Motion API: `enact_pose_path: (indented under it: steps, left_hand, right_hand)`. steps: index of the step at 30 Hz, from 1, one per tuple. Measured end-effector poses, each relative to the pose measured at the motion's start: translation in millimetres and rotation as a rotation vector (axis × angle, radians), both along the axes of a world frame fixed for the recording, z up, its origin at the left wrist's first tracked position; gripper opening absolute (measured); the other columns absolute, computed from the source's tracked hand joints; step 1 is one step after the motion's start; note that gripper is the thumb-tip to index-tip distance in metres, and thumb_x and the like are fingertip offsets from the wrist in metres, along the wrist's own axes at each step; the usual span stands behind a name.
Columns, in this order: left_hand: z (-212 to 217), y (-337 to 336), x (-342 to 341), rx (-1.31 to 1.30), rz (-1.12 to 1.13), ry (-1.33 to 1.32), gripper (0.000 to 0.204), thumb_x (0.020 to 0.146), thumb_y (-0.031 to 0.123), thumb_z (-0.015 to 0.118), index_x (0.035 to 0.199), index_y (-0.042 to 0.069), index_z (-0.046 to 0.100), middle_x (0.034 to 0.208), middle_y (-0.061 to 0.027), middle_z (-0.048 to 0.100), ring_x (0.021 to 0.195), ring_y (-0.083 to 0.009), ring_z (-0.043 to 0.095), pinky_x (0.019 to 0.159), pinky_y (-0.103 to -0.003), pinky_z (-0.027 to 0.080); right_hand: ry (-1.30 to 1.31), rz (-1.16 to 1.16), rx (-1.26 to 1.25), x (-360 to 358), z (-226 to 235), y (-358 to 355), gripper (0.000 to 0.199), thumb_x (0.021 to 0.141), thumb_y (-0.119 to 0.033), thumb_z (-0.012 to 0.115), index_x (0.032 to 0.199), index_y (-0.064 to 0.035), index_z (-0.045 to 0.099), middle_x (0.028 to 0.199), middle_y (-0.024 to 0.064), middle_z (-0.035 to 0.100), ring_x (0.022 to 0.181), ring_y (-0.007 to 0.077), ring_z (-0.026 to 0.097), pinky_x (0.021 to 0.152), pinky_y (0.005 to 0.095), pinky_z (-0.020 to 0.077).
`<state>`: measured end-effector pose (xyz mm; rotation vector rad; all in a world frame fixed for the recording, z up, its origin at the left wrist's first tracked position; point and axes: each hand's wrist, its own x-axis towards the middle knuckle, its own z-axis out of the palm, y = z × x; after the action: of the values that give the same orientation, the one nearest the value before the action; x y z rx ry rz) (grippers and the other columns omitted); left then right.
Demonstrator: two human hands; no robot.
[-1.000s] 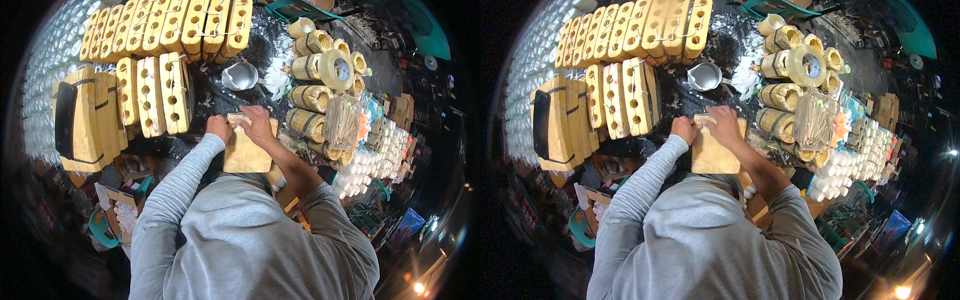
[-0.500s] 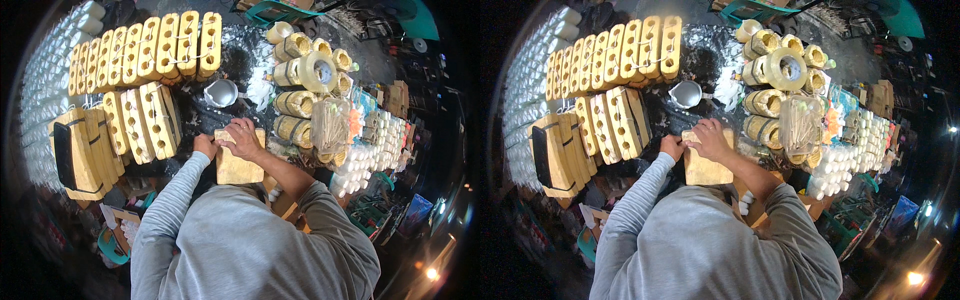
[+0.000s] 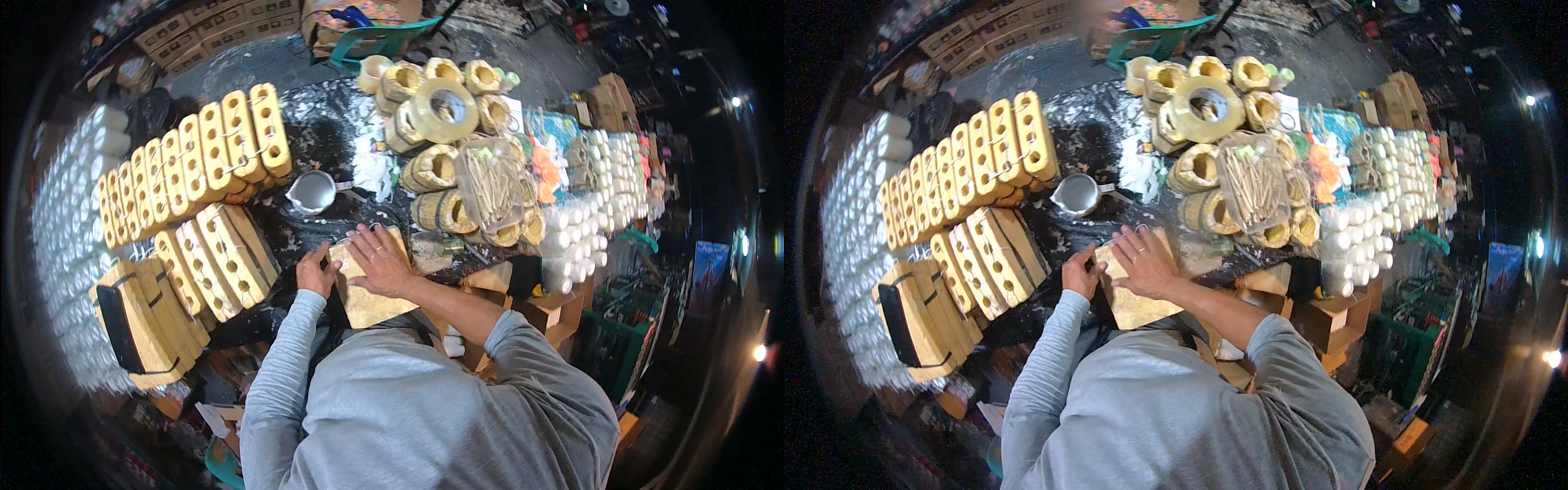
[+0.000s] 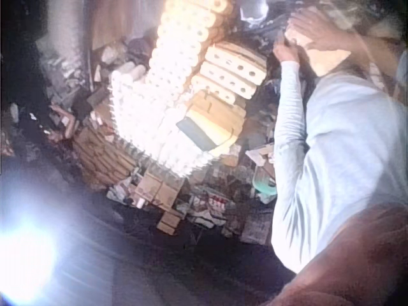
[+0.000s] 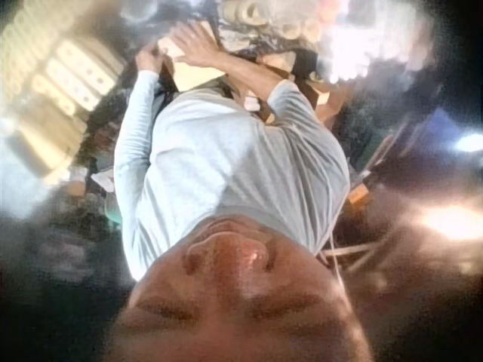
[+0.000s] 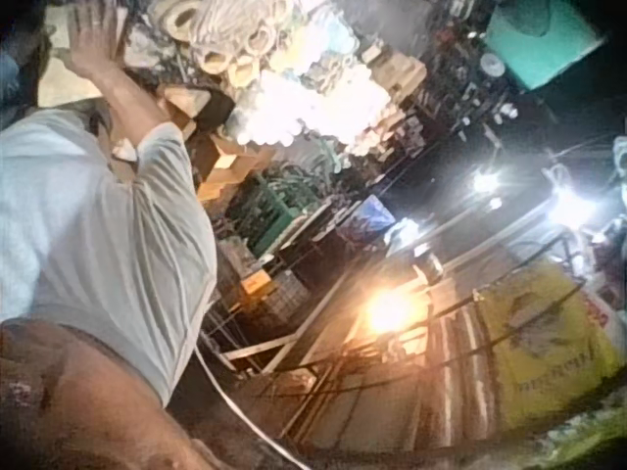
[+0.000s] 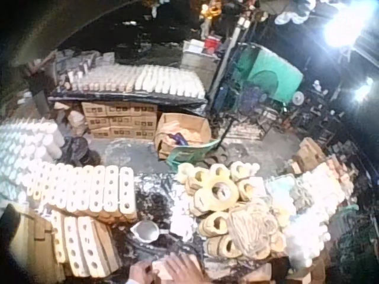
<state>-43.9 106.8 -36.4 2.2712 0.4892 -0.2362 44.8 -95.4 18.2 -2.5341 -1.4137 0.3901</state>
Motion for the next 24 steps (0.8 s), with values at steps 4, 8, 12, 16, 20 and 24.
enact_pose_path:
  steps: [4,8,12,16,20,24]
  left_hand:
    - [10.9,7.0,10.4,-0.132,0.027,0.057,0.058,0.081,0.020,0.087,0.135,0.006,0.071,0.125,-0.0249,0.073,0.116,-0.0372,0.072,0.100,-0.042,0.055]
    - [7.4,11.1,13.3,-0.127,-0.028,0.071,0.056,0.082,0.018,0.086,0.135,0.006,0.071,0.126,-0.0245,0.073,0.117,-0.0374,0.072,0.102,-0.041,0.055]
    - [3.0,11.8,13.2,-0.052,-0.076,0.037,0.057,0.082,0.015,0.085,0.137,0.006,0.070,0.122,-0.0232,0.075,0.105,-0.0331,0.077,0.092,-0.040,0.059]
    - [3.1,11.5,17.1,-0.338,0.093,0.201,0.058,0.084,0.009,0.085,0.140,0.006,0.068,0.108,-0.0167,0.077,0.074,-0.0187,0.071,0.055,-0.035,0.063]
    - [4.3,5.5,8.7,-0.230,0.212,0.185,0.056,0.086,0.013,0.086,0.137,0.000,0.066,0.090,-0.0120,0.073,0.069,-0.0199,0.069,0.052,-0.036,0.063]
    - [-0.6,7.0,7.6,-0.314,0.212,0.257,0.036,0.089,0.017,0.085,0.113,-0.007,0.073,0.082,-0.0111,0.071,0.065,-0.0187,0.067,0.049,-0.036,0.062]
  right_hand:
    - [-0.044,0.124,0.060,-12.9,-12.0,-0.2,0.093,0.096,-0.069,0.053,0.159,-0.0025,0.042,0.169,0.0152,0.034,0.160,0.0357,0.021,0.130,0.0598,0.0066]
    - [0.048,0.093,0.075,-13.4,-19.0,1.5,0.085,0.098,-0.061,0.058,0.158,-0.0029,0.044,0.169,0.0150,0.034,0.161,0.0326,0.019,0.129,0.0616,0.0072]
    - [0.010,0.097,0.094,-12.5,-16.4,0.8,0.087,0.097,-0.062,0.057,0.159,-0.0025,0.042,0.169,0.0166,0.035,0.160,0.0340,0.022,0.129,0.0641,0.0060]
    - [-0.019,0.079,0.196,-13.7,-17.9,-2.1,0.085,0.096,-0.061,0.060,0.158,-0.0042,0.044,0.167,0.0173,0.037,0.159,0.0349,0.026,0.128,0.0650,0.0087]
    - [-0.003,0.103,0.145,-15.5,-21.3,-4.7,0.086,0.096,-0.059,0.060,0.158,-0.0030,0.043,0.168,0.0173,0.036,0.160,0.0346,0.025,0.129,0.0650,0.0082]
    - [0.033,0.096,0.156,-13.6,-19.1,-4.8,0.088,0.097,-0.057,0.059,0.160,0.0003,0.038,0.170,0.0184,0.032,0.162,0.0347,0.019,0.130,0.0627,0.0055]
